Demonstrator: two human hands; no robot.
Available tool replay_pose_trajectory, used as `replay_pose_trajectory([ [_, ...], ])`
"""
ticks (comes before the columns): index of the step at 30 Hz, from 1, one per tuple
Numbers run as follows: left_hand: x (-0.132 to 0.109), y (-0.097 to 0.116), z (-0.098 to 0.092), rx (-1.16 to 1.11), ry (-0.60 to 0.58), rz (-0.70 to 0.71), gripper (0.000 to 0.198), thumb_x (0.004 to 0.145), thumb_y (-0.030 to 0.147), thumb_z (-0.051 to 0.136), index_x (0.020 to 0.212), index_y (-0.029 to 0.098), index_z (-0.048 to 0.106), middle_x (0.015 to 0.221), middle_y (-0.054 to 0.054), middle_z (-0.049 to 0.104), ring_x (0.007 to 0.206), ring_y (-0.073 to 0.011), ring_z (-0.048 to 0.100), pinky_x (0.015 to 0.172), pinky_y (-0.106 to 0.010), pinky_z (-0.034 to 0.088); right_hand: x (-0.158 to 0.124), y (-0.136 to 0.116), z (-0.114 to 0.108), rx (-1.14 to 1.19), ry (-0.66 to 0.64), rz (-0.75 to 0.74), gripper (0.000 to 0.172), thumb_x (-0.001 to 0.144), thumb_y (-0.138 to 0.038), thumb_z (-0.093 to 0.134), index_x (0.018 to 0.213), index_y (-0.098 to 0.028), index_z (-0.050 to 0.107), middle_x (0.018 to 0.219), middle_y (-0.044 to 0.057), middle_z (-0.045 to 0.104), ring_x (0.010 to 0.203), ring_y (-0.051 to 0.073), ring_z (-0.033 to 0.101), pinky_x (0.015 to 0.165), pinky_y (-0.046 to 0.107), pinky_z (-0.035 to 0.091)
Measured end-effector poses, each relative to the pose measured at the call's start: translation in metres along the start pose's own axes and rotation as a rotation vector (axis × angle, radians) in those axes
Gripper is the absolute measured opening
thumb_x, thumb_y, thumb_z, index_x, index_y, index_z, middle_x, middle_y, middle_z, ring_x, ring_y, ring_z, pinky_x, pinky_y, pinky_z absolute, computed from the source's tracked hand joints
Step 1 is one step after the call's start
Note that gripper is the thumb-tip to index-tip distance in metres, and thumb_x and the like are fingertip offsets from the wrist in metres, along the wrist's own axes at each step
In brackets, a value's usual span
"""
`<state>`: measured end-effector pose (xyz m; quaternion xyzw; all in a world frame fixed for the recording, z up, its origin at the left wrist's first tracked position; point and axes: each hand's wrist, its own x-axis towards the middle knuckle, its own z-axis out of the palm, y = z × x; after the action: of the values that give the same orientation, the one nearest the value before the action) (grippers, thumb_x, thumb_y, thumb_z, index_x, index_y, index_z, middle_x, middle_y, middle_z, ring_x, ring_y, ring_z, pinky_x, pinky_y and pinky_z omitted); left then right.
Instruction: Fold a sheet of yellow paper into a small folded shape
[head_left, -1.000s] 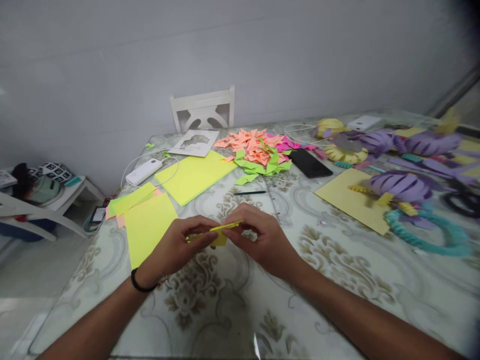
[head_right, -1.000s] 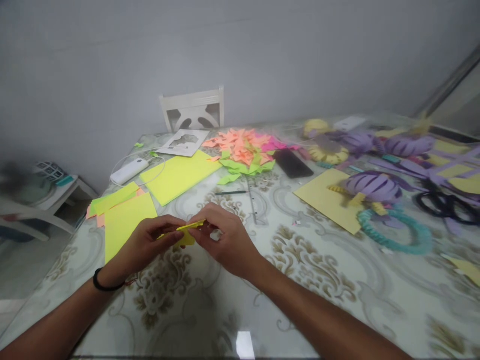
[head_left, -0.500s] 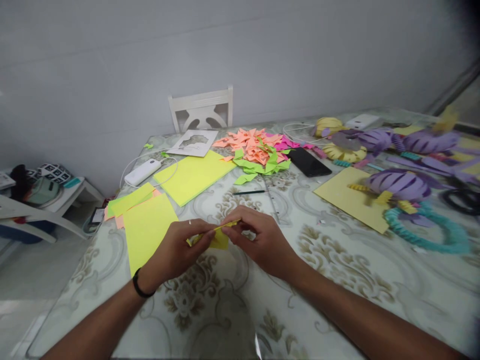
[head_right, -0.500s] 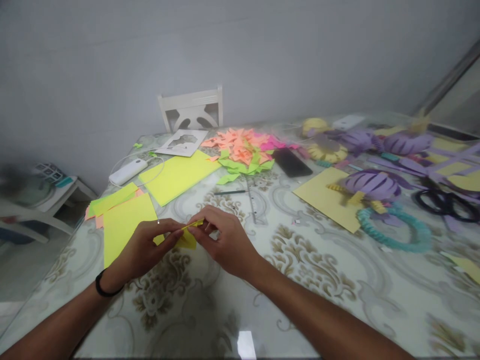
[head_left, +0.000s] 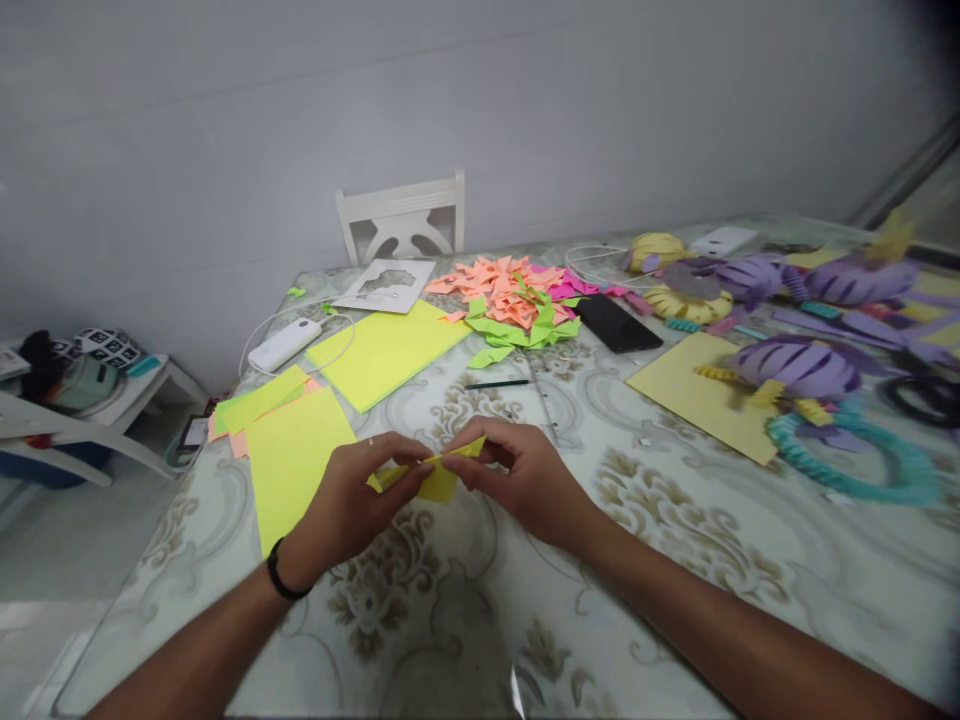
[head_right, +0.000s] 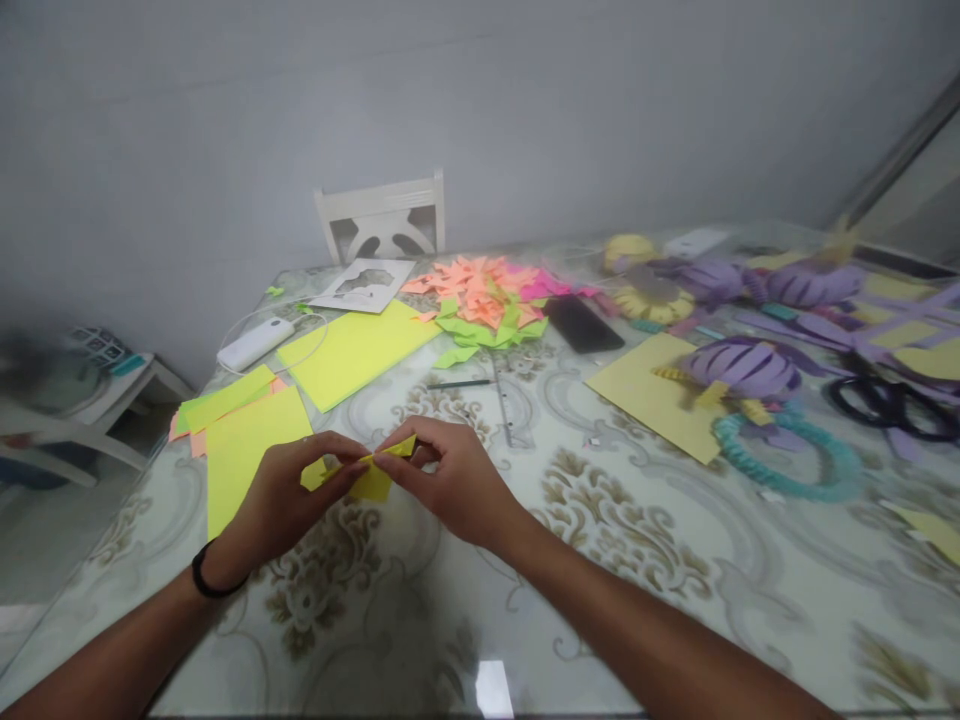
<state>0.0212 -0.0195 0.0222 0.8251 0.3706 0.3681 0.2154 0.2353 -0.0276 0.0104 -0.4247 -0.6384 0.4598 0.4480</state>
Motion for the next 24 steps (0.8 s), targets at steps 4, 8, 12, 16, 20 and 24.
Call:
replay_pose_trajectory([
  [4,-0.0004,-0.0015,-0.0002,0.033,0.05,0.017,0.002,0.092,0.021,0.073,0.092,0.021,0.074,0.084,0.002,0.08,0.075,-0.0121,0.074,0.069,-0.018,0.054,0.0003,0.002,0.0007,0.054,0.022,0.071,0.029,0.082,-0.046,0.078,0.086,-0.017,0.074,0.074,0.003,0.068,0.058,0.014,0.057,0.054,0.027,0.044],
  [8,0.0,-0.002,-0.0008,0.021,0.033,0.014,0.003,0.093,0.021,0.072,0.091,0.022,0.074,0.084,0.003,0.08,0.075,-0.0123,0.074,0.069,-0.019,0.054,0.0013,0.0018,0.0019,0.054,0.029,0.067,0.028,0.083,-0.044,0.076,0.086,-0.017,0.073,0.075,0.004,0.068,0.06,0.014,0.058,0.055,0.027,0.046],
  [12,0.0008,0.0002,-0.0023,0.02,-0.019,-0.015,0.007,0.095,0.02,0.068,0.09,0.021,0.073,0.08,0.002,0.078,0.071,-0.012,0.071,0.068,-0.02,0.052,0.0022,0.0012,0.0032,0.06,0.019,0.04,0.025,0.084,-0.042,0.076,0.085,-0.017,0.073,0.074,0.003,0.068,0.061,0.014,0.059,0.056,0.027,0.048],
  [16,0.0001,0.0029,-0.0032,0.02,-0.05,-0.059,0.011,0.097,0.023,0.063,0.089,0.02,0.071,0.077,0.002,0.074,0.068,-0.0121,0.067,0.066,-0.021,0.05,0.0023,0.0008,0.0033,0.012,0.03,-0.018,0.022,0.086,-0.039,0.075,0.085,-0.018,0.074,0.076,0.003,0.069,0.06,0.014,0.06,0.055,0.026,0.049],
  [20,0.0001,0.0036,-0.0034,0.005,-0.045,-0.092,0.014,0.098,0.025,0.062,0.087,0.019,0.069,0.075,0.001,0.072,0.066,-0.0118,0.065,0.064,-0.022,0.048,0.0019,0.0003,0.0021,-0.041,0.04,-0.056,0.022,0.089,-0.039,0.072,0.087,-0.018,0.074,0.073,0.002,0.069,0.057,0.013,0.058,0.054,0.025,0.047],
  [24,0.0016,0.0023,-0.0034,-0.032,-0.044,-0.116,0.014,0.097,0.024,0.062,0.086,0.018,0.067,0.075,0.001,0.07,0.067,-0.0113,0.063,0.065,-0.021,0.048,0.0018,0.0003,0.0013,-0.067,0.047,-0.047,0.029,0.091,-0.045,0.071,0.08,-0.018,0.07,0.061,-0.001,0.062,0.055,0.012,0.055,0.053,0.024,0.043],
])
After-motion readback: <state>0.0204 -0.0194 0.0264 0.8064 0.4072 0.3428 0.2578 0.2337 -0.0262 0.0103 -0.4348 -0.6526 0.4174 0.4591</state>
